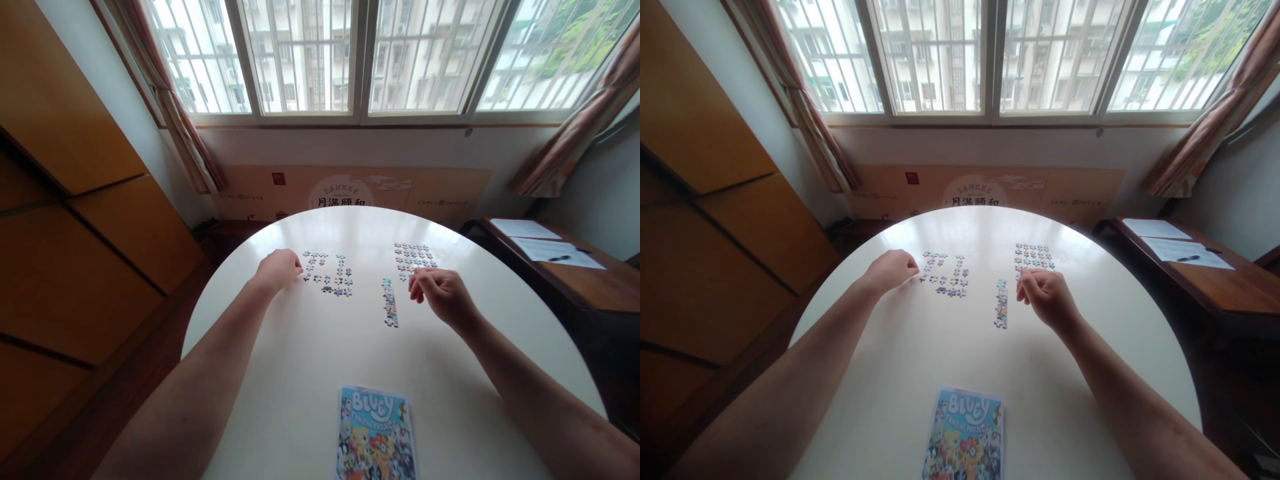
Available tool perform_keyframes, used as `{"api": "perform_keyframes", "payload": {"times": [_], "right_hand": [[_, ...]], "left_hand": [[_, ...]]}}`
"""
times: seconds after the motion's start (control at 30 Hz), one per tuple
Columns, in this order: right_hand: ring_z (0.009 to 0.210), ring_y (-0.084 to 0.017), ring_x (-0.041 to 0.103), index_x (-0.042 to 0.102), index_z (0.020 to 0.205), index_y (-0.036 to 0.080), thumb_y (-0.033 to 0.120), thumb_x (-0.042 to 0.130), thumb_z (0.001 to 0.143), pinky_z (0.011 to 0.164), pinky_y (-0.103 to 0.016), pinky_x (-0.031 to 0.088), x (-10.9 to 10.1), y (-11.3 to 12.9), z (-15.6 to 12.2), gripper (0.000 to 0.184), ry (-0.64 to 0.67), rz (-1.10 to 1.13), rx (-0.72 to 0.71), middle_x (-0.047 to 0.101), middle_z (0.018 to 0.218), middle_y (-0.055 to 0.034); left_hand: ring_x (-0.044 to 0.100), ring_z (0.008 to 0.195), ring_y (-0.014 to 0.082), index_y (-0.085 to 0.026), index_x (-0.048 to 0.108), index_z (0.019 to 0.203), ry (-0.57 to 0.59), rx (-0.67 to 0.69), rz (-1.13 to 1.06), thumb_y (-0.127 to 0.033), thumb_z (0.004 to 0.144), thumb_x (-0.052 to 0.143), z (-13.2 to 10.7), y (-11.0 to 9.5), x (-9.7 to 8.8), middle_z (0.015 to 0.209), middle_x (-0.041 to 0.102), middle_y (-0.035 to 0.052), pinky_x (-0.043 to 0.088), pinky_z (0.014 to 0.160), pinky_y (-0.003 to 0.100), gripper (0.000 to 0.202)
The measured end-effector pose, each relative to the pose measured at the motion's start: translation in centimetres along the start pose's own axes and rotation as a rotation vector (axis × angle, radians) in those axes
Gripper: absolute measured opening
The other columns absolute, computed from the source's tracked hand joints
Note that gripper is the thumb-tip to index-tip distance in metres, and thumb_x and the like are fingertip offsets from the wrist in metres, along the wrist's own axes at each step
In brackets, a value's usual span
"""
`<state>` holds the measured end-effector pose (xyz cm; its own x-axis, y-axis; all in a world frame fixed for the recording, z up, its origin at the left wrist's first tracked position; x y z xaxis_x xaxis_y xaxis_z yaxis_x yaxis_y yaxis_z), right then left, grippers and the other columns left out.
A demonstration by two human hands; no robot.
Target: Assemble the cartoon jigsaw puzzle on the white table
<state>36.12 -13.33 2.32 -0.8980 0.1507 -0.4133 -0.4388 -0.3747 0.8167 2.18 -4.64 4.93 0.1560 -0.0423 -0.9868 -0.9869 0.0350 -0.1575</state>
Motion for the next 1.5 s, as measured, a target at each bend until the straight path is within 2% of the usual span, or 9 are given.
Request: {"api": "perform_keyframes", "payload": {"times": [0.23,0.47,0.67,0.8,0.9,1.07,1.3,1.5], "right_hand": [[0.051,-0.014,0.056,0.062,0.046,0.021,0.037,0.047,0.097,0.056,-0.03,0.046,0.1,-0.2,0.1,0.055,0.011,0.0,-0.011,0.063,0.057,-0.003],[0.051,-0.015,0.054,0.059,0.044,0.021,0.036,0.045,0.097,0.055,-0.029,0.043,0.1,-0.3,0.1,0.056,0.027,-0.026,-0.014,0.058,0.051,-0.0026],[0.051,-0.014,0.052,0.059,0.043,0.021,0.033,0.046,0.094,0.054,-0.028,0.042,0.0,-0.2,0.1,0.054,0.034,-0.016,-0.008,0.057,0.05,-0.0022],[0.051,-0.015,0.052,0.058,0.042,0.022,0.029,0.045,0.09,0.053,-0.028,0.041,0.1,0.1,0.1,0.051,0.072,0.001,-0.009,0.057,0.051,-0.0026],[0.051,-0.015,0.052,0.058,0.042,0.022,0.027,0.045,0.089,0.053,-0.028,0.041,0.1,0.3,0.1,0.049,0.095,0.01,-0.012,0.058,0.052,-0.0026],[0.051,-0.014,0.051,0.058,0.043,0.022,0.027,0.045,0.09,0.052,-0.028,0.041,0.2,0.3,0.0,0.049,0.1,-0.002,-0.01,0.058,0.053,-0.0023],[0.052,-0.014,0.052,0.057,0.043,0.022,0.028,0.046,0.09,0.053,-0.028,0.041,0.3,0.1,0.0,0.048,0.116,-0.014,-0.004,0.057,0.052,-0.0017],[0.052,-0.014,0.052,0.057,0.043,0.022,0.03,0.045,0.091,0.055,-0.028,0.042,0.4,0.1,0.0,0.05,0.122,-0.04,-0.01,0.058,0.053,-0.0021]], "left_hand": [[0.069,0.079,0.0232,-0.021,0.078,0.085,-0.019,-0.043,0.044,-0.04,0.089,0.06,0.2,0.4,0.2,0.086,0.077,0.0087,0.048,0.065,0.028,0.027],[0.069,0.08,0.0232,-0.022,0.077,0.084,-0.045,-0.013,0.055,-0.04,0.09,0.058,0.1,0.1,0.2,0.086,0.076,0.008,0.047,0.065,0.028,0.027],[0.069,0.087,0.0226,-0.022,0.079,0.087,-0.134,0.203,0.025,-0.033,0.091,0.058,-0.3,-1.2,0.5,0.093,0.077,0.0058,0.049,0.07,0.029,0.024],[0.069,0.094,0.0214,-0.023,0.079,0.091,-0.114,0.401,-0.017,-0.025,0.089,0.059,-0.7,-2.4,1.2,0.104,0.076,0.0038,0.051,0.078,0.029,0.02],[0.07,0.095,0.0215,-0.023,0.079,0.096,-0.105,0.46,-0.042,-0.022,0.088,0.059,-1.0,-2.9,1.6,0.109,0.075,0.0041,0.052,0.082,0.03,0.021],[0.071,0.094,0.0215,-0.024,0.079,0.101,-0.127,0.458,-0.047,-0.02,0.089,0.058,-1.0,-3.2,1.7,0.114,0.075,0.0037,0.054,0.084,0.03,0.025],[0.07,0.091,0.0212,-0.024,0.079,0.098,-0.198,0.454,-0.057,-0.017,0.088,0.059,-0.9,-2.9,1.5,0.109,0.075,0.0035,0.053,0.08,0.03,0.024],[0.069,0.088,0.0199,-0.024,0.079,0.095,-0.183,0.433,-0.069,-0.018,0.088,0.059,-0.8,-2.7,1.5,0.104,0.075,0.0038,0.052,0.078,0.029,0.022]]}}
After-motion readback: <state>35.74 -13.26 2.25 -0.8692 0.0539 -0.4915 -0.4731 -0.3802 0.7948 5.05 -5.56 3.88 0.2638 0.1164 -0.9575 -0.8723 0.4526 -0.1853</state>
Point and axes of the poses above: each hand's wrist, its own z-axis towards the middle knuckle, its own x-axis out of the palm, y = z × x, the point moved 3 cm from there along z, towards the middle knuckle
